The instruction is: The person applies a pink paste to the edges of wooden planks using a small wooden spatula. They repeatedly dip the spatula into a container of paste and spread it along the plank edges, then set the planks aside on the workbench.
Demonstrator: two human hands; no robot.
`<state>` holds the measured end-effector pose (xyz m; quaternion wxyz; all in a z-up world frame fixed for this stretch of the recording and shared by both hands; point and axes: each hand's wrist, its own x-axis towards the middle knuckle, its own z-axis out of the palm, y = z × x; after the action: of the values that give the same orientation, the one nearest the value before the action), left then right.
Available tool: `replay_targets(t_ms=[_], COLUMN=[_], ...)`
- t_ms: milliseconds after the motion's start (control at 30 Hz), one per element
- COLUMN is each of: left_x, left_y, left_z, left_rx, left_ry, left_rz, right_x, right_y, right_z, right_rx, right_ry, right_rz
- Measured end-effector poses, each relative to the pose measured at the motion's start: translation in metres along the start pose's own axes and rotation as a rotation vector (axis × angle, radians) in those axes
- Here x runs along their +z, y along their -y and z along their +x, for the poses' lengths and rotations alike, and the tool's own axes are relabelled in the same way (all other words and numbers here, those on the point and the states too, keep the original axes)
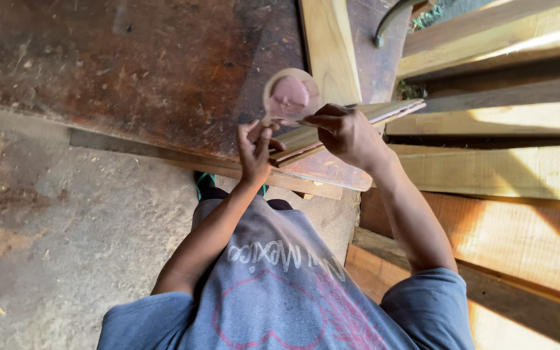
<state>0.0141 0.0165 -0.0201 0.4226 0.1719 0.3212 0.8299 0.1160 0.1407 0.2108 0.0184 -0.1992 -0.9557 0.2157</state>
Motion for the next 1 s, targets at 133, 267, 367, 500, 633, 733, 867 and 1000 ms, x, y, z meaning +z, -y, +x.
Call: replay_targets(t_ms=[133,267,367,500,633,733,867,1000], left_x=[0.001,-0.01,-0.008,-0.005,-0.005,-0.005,-0.003,-0.009], left_y=[0.002,-0.005,-0.013,-0.024,-0.028,-0.03,-0.027,-0.028], left_z=[0.005,0.013,0.018,0.023,0.02,0.015,0.019,0.009], left_rx=[-0.006,-0.027,-0.016,-0.005,-0.004,-0.006,0.021,-0.001], left_ry=[-0.062,-0.065,-0.06,-0.048,-0.049,-0.06,-0.047,-0.054], left_rz=[0.066,0.109,0.161,0.239,0.254,0.266,0.276,0.275], right_x=[0.0,0.042,0.073,0.101,0.112,0.119,0.093,0.057], right_y=[-0.016,-0.05,-0.081,-0.116,-0.13,-0.119,-0.115,-0.127], right_z=[-0.074,-0.125,-0.147,-0.139,-0.124,-0.133,-0.146,-0.155], right_rx=[0.23,0.583,0.719,0.715,0.697,0.745,0.716,0.684], right_ry=[-0.439,-0.878,-1.023,-1.141,-1.187,-1.089,-1.013,-0.981], right_rz=[0.216,0.386,0.372,0.421,0.448,0.359,0.131,-0.048])
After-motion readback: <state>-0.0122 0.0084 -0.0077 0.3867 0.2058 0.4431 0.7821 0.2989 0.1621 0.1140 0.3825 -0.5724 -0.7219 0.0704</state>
